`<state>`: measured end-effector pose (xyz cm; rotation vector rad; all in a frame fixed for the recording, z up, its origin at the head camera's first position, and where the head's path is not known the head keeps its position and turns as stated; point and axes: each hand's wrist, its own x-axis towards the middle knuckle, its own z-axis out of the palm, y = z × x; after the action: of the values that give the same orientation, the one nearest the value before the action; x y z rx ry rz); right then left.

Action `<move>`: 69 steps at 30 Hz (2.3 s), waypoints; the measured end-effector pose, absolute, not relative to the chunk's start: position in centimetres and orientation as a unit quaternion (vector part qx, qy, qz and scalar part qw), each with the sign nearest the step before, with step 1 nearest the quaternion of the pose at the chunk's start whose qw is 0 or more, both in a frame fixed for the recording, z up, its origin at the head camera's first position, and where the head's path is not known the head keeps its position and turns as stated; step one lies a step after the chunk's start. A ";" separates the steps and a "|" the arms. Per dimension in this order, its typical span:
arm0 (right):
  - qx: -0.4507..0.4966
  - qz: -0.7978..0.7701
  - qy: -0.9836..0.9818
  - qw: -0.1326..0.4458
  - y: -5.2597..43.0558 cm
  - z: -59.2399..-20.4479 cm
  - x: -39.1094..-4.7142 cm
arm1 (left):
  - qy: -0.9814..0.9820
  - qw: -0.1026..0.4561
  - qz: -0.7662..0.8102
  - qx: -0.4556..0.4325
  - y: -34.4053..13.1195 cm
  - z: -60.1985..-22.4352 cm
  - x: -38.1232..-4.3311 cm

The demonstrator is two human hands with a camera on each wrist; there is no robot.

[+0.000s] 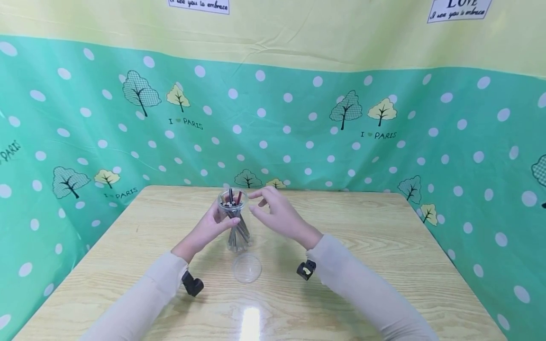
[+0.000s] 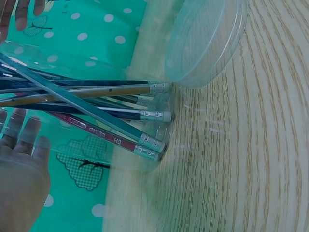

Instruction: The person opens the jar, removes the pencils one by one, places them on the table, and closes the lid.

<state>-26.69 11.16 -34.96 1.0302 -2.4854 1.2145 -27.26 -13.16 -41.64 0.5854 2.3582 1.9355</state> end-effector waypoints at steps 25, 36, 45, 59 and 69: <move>0.379 0.388 -0.837 0.072 9.2 -34.0 -27.3 | 0.760 0.022 0.621 0.191 -13.3 -41.6 -27.3; 0.395 0.374 -0.835 0.084 9.0 -33.9 -27.7 | 0.756 0.020 0.624 0.195 -13.2 -41.4 -27.1; 0.387 0.369 -0.842 0.071 9.0 -33.7 -27.8 | 0.755 0.019 0.625 0.196 -13.1 -41.5 -27.2; 0.389 0.373 -0.840 0.064 8.8 -33.6 -27.9 | 0.761 0.012 0.618 0.198 -13.1 -41.5 -27.2; 0.389 0.403 -0.826 0.068 9.0 -33.2 -28.2 | 0.763 0.006 0.614 0.202 -13.2 -41.5 -27.3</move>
<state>-28.22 9.01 -33.21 1.1729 -2.4872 1.2141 -27.33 -13.22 -41.51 0.6323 2.3881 1.9225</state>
